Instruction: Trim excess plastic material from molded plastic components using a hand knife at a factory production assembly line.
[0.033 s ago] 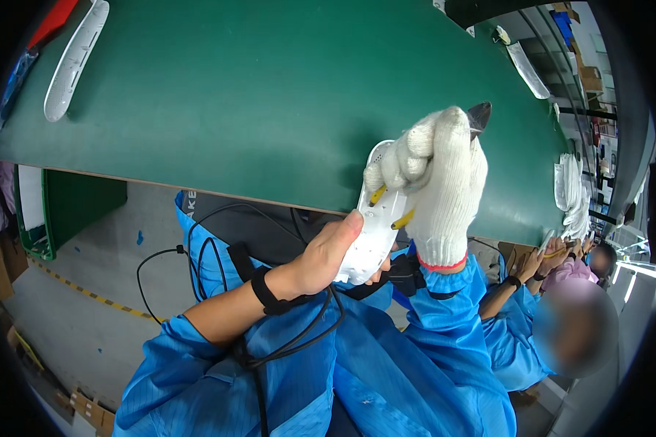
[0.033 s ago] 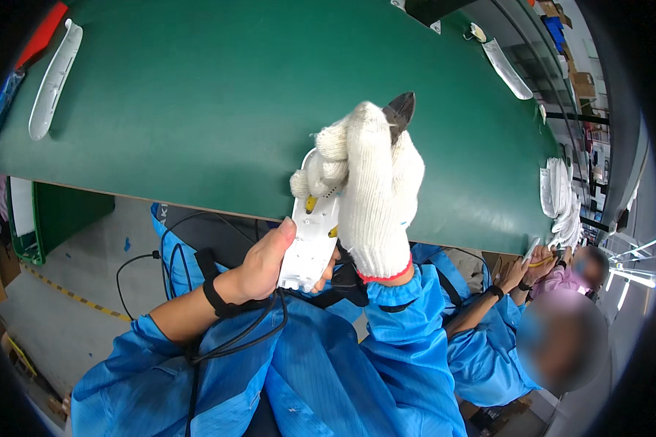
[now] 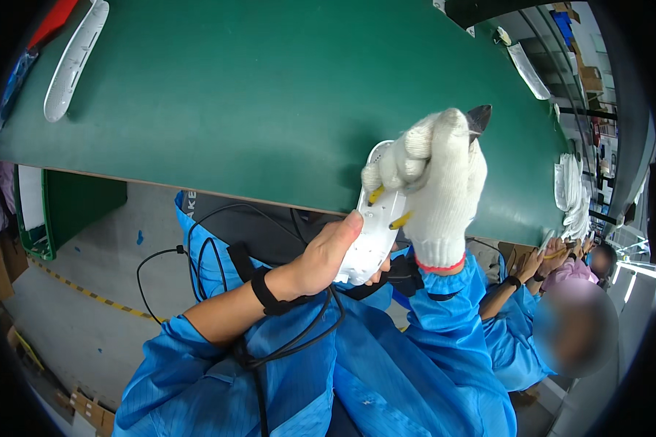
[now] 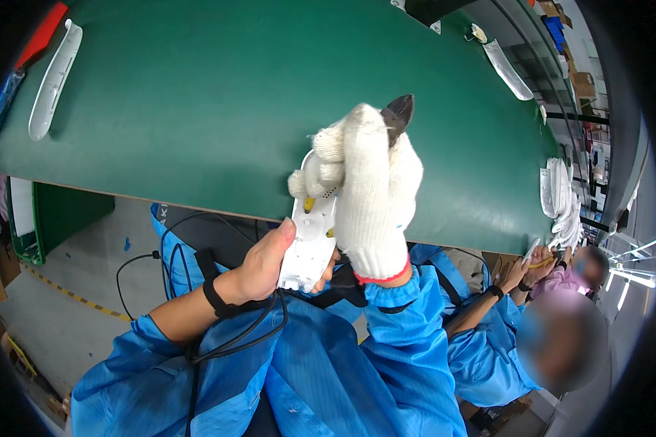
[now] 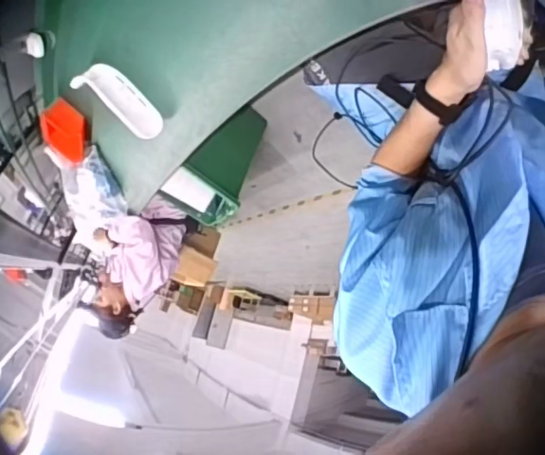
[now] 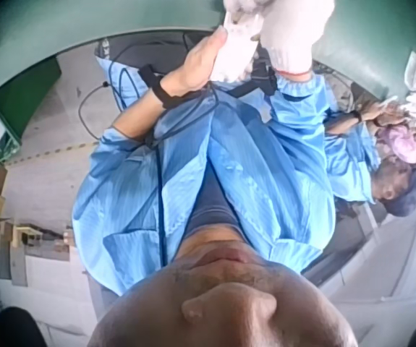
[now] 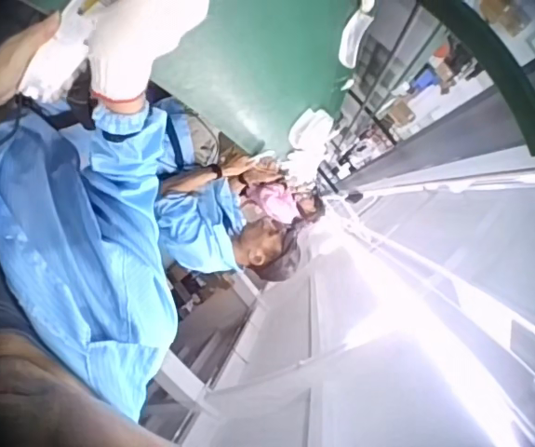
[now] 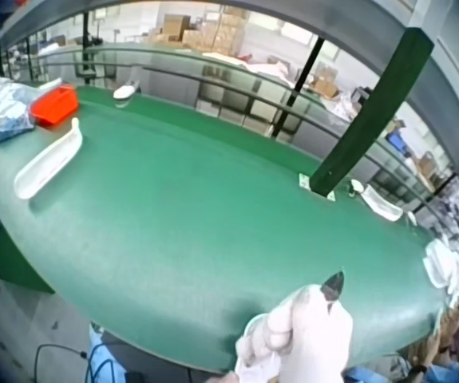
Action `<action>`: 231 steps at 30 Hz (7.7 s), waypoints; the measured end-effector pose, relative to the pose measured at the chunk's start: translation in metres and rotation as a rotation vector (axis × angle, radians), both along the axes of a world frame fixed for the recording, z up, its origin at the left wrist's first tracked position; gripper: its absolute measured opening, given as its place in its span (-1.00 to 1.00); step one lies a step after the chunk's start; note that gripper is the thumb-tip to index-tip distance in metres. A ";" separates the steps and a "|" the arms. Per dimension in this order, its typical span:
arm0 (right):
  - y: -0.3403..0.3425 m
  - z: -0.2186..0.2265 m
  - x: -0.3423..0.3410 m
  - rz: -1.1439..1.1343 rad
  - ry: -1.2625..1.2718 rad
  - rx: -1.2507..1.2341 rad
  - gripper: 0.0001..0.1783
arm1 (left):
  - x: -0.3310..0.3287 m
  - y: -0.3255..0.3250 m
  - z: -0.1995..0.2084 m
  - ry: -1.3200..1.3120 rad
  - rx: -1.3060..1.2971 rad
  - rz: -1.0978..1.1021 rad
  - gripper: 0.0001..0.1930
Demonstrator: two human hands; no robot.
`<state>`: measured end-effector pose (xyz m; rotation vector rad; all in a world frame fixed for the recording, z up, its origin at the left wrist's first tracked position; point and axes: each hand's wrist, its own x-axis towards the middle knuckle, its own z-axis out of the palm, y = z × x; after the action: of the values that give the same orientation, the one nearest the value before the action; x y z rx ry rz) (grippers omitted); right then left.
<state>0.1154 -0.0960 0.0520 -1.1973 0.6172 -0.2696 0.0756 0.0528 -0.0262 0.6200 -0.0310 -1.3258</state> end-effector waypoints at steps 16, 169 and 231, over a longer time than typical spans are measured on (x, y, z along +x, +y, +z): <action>-0.009 0.000 -0.007 -0.078 -0.059 0.049 -0.59 | -0.003 -0.004 0.001 0.125 -0.059 0.042 -0.28; -0.114 -0.018 0.035 -0.066 -0.070 0.166 -0.63 | 0.098 0.035 0.091 -0.923 0.490 0.386 -0.75; -0.135 -0.037 0.035 0.082 -0.170 0.372 -0.64 | 0.309 -0.088 0.117 -1.170 0.603 0.031 -0.73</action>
<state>0.1502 -0.2308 0.0146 -0.8297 0.4446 -0.1750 0.3848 -0.0354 0.0910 1.8343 -0.5826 -0.7662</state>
